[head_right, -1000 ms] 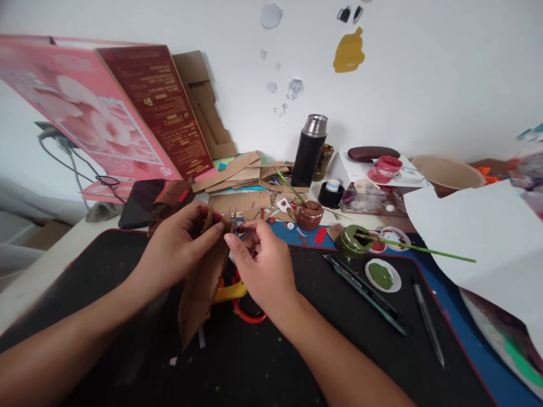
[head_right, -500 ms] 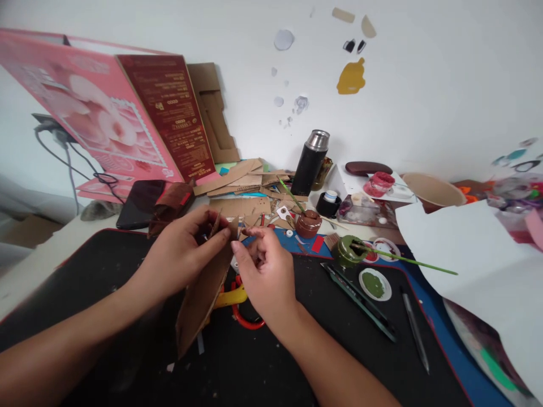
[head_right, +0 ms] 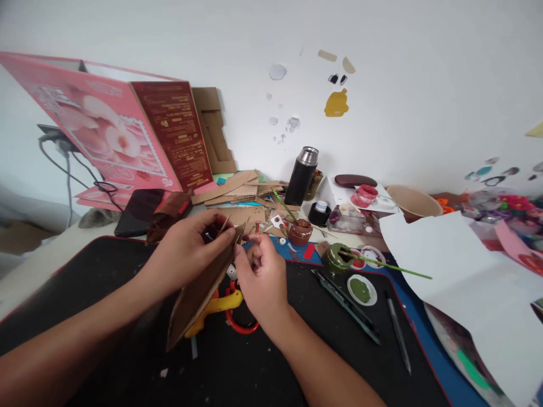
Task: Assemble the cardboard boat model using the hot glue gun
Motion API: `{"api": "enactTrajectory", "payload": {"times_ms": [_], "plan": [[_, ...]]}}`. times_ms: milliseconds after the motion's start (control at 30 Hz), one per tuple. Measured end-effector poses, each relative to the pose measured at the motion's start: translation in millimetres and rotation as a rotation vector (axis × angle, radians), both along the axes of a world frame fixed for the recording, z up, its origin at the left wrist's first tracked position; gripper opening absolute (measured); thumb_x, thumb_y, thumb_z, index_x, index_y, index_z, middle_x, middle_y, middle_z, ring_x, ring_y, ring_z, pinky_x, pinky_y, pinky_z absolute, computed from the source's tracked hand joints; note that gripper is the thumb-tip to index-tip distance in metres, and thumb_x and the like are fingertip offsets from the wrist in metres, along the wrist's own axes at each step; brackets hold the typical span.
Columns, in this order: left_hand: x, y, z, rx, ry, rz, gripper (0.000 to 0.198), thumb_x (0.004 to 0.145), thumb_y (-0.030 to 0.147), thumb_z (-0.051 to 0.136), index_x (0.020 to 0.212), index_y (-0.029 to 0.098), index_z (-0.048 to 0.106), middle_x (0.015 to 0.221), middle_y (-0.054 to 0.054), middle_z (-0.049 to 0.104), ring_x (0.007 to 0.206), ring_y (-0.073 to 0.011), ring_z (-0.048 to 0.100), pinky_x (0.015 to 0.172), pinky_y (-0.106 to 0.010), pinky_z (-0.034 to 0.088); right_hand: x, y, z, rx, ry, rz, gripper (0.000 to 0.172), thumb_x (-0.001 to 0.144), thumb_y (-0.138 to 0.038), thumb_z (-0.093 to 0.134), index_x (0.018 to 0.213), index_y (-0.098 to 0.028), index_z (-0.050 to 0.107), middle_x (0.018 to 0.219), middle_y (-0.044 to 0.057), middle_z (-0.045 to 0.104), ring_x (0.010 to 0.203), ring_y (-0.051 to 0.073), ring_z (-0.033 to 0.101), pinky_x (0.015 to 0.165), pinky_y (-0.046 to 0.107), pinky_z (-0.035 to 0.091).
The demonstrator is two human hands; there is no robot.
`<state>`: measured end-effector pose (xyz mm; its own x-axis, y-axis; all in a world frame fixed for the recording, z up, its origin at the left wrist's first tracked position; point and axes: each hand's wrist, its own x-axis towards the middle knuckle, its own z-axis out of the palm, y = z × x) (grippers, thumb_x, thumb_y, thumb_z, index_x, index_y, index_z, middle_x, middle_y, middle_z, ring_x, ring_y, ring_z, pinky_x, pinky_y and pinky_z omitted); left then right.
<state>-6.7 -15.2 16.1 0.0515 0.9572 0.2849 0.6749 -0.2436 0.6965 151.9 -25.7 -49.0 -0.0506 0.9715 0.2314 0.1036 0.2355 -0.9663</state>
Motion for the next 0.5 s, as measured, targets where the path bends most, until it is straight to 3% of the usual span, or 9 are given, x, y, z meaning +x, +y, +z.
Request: {"api": "enactTrajectory", "payload": {"times_ms": [500], "plan": [[1, 11, -7.3, -0.011, -0.098, -0.036, 0.014, 0.092, 0.033, 0.060, 0.085, 0.022, 0.064, 0.079, 0.001, 0.067, 0.073, -0.0186, 0.060, 0.070, -0.034, 0.043, -2, 0, 1.7, -0.122, 0.148, 0.047, 0.018, 0.100, -0.042, 0.065, 0.104, -0.026, 0.057, 0.057, -0.011, 0.048, 0.044, 0.014, 0.050, 0.045, 0.026, 0.044]]}}
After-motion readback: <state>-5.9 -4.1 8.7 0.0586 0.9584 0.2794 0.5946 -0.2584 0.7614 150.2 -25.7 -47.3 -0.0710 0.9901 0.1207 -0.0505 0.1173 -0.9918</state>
